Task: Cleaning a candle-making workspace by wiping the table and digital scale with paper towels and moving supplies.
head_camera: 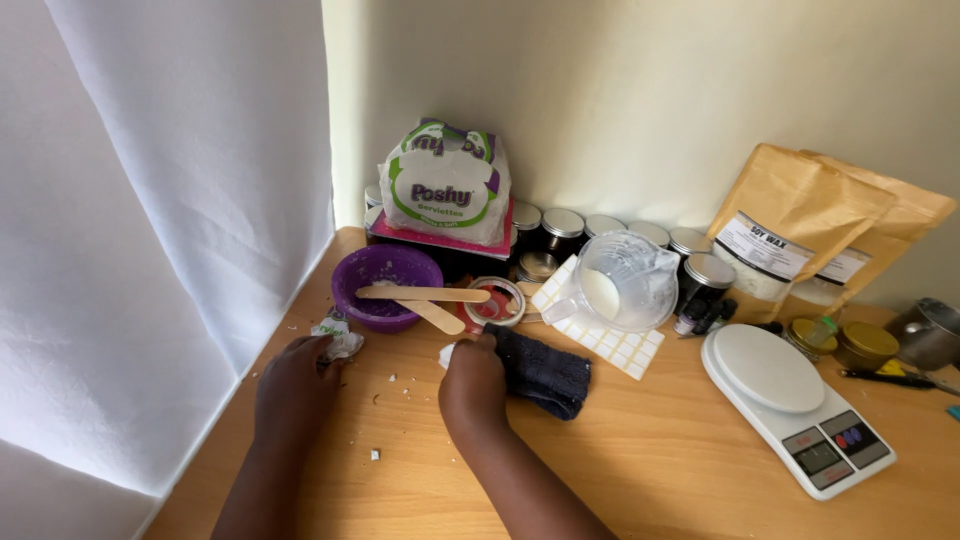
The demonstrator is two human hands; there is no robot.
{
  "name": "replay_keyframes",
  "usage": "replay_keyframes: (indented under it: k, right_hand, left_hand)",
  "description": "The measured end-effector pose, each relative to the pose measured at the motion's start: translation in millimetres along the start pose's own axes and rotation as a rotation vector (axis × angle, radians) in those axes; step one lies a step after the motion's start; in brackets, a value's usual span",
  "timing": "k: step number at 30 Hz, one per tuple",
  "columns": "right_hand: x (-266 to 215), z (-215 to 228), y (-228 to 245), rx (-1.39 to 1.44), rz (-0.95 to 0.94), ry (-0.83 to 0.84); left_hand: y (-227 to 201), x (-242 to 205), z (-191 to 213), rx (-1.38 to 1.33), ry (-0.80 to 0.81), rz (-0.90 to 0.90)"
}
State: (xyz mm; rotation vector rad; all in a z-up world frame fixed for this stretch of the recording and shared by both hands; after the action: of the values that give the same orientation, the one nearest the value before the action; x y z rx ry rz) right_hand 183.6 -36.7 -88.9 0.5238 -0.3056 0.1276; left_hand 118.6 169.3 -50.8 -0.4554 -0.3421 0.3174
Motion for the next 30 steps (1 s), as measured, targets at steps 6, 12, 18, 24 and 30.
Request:
replay_keyframes:
  k: [6,12,18,24,30]
  right_hand:
    - [8,-9,6,-0.146,0.040,0.050]
    - [-9,4,33,0.275,0.201,0.054]
    - [-8,-25,48,0.617,0.469,0.237]
    - [-29,0,80,0.670,0.665,0.437]
    - [-28,10,76,0.519,0.875,0.557]
  left_hand:
    - [-4,-3,6,-0.057,0.090,0.016]
    - [-5,-5,8,-0.069,0.096,0.016]
    - [8,3,-6,-0.084,0.115,0.030]
    - [4,2,2,-0.163,0.114,0.096]
    - [2,5,1,-0.145,0.148,0.078]
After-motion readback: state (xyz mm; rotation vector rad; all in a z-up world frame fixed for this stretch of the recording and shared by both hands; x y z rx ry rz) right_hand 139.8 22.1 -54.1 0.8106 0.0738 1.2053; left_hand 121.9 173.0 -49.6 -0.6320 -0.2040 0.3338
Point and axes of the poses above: each hand's wrist, its own x-axis towards the middle knuckle, its own z-axis out of the back of the hand, y = z × x, the point moved 3 cm from there along x, towards the middle knuckle, and after that the axes turned 5 degrees about x, right-handed, at the moved point
